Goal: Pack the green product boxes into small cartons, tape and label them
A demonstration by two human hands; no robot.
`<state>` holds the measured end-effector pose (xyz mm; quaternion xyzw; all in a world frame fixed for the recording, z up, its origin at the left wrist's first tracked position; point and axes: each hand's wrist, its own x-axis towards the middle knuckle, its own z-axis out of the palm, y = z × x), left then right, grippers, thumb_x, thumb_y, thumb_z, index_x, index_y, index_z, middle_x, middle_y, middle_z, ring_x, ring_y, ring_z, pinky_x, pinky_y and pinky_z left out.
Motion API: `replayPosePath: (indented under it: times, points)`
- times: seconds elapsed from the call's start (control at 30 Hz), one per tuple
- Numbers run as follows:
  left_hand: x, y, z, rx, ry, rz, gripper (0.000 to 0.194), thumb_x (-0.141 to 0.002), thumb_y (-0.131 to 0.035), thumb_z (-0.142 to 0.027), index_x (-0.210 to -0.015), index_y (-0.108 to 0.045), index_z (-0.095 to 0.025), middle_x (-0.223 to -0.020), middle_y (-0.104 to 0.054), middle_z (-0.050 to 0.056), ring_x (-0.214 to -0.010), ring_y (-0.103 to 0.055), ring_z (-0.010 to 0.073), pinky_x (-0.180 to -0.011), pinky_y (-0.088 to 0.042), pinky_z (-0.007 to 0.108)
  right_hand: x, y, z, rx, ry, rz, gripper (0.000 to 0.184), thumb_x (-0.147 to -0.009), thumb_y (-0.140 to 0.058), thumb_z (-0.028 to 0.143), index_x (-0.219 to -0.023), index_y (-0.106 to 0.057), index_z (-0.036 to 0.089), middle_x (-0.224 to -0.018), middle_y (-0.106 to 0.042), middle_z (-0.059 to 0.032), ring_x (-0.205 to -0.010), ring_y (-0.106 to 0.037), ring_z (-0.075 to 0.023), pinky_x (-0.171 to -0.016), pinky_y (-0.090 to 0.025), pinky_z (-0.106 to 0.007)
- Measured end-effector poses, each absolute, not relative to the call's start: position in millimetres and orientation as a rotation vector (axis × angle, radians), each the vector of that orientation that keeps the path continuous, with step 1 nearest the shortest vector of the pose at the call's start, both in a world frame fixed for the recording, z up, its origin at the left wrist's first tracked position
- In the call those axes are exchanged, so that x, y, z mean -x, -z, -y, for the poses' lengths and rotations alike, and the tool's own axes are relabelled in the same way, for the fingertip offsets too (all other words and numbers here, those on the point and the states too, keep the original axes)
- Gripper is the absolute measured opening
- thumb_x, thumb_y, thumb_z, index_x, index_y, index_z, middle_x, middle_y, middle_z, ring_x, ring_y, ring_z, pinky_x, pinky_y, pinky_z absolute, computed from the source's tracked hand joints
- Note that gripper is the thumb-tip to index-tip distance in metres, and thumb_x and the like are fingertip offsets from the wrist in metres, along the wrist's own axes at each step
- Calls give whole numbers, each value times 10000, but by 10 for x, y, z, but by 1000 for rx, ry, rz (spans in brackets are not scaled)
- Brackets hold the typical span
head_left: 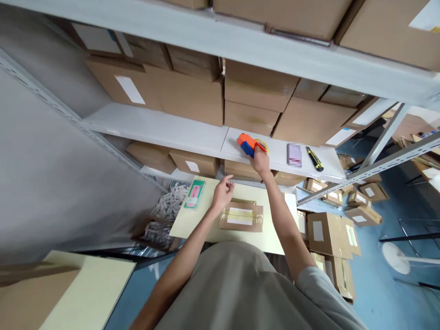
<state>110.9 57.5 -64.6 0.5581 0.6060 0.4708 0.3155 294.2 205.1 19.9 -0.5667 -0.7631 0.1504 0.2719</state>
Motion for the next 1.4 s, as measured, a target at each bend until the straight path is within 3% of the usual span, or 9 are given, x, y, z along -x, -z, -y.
replayPosePath:
  times: [0.07,0.17,0.33,0.6,0.83,1.07,1.2,1.4]
  points:
    - [-1094,803,-361,-1434,-1279,-1550,389,-1006,-654,-227,-1388,-720,-193,-987,-779,60,-950,-761,219,-973,-618,381,-3031,76,-1710,1532,-558,1976,568,-1064,-694,513,-1458,-589,118,-1291,-755,-267,-1229,-685,-423,-1092,-567,-639]
    - [-1136,1001,37,-1357,-1307,-1423,376,-1022,-652,-265,-1389,-705,-200,-1217,-810,119,-1107,-786,224,-1046,-629,389,-3095,557,-937,1385,-1054,1692,691,-947,-765,735,-1368,-634,203,-1113,-787,-148,-1025,-741,-361,-961,-639,-550]
    - [-1256,1191,636,-1261,-1162,-1397,247,-1012,-737,-427,-1141,-751,-217,-1099,-831,95,-1012,-805,227,-937,-668,356,-2975,1042,218,1309,-1535,1245,786,-805,-839,842,-1286,-696,237,-1068,-803,-88,-969,-738,-296,-974,-635,-483]
    - [-1190,1113,869,-1365,-912,-1415,261,-999,-738,-474,-1079,-806,-236,-1120,-811,96,-991,-752,239,-864,-621,349,-3071,1056,496,1410,-1610,1330,893,-853,-720,941,-1374,-663,218,-1183,-796,-113,-1071,-729,-294,-1010,-631,-466]
    - [-935,837,542,-1067,-1015,-1384,579,-915,-844,-639,-1301,-809,-209,-1286,-801,112,-1117,-758,253,-898,-595,321,-3283,922,681,1331,-1751,1567,887,-927,-708,882,-1473,-608,191,-1372,-757,-162,-1173,-726,-316,-995,-630,-439]
    - [-797,760,355,-995,-882,-1227,624,-750,-964,-730,-972,-857,-156,-1003,-828,100,-978,-768,269,-885,-627,354,-3509,842,631,1245,-1788,1832,790,-963,-738,737,-1500,-627,168,-1408,-755,-154,-1200,-717,-337,-1045,-601,-462]
    - [-844,928,393,-1017,-887,-1263,641,-714,-944,-790,-911,-847,-188,-932,-828,77,-902,-758,254,-841,-630,355,-3554,808,548,1265,-1771,1932,745,-966,-715,738,-1428,-675,155,-1224,-792,-120,-1008,-720,-294,-883,-591,-402]
    - [-1004,1232,613,-872,-1069,-1463,611,-721,-924,-782,-868,-820,-198,-872,-809,72,-829,-726,229,-800,-611,352,-3665,588,293,1370,-1706,2172,664,-1002,-627,845,-1042,-727,190,-852,-711,-36,-733,-607,-199,-670,-456,-322]
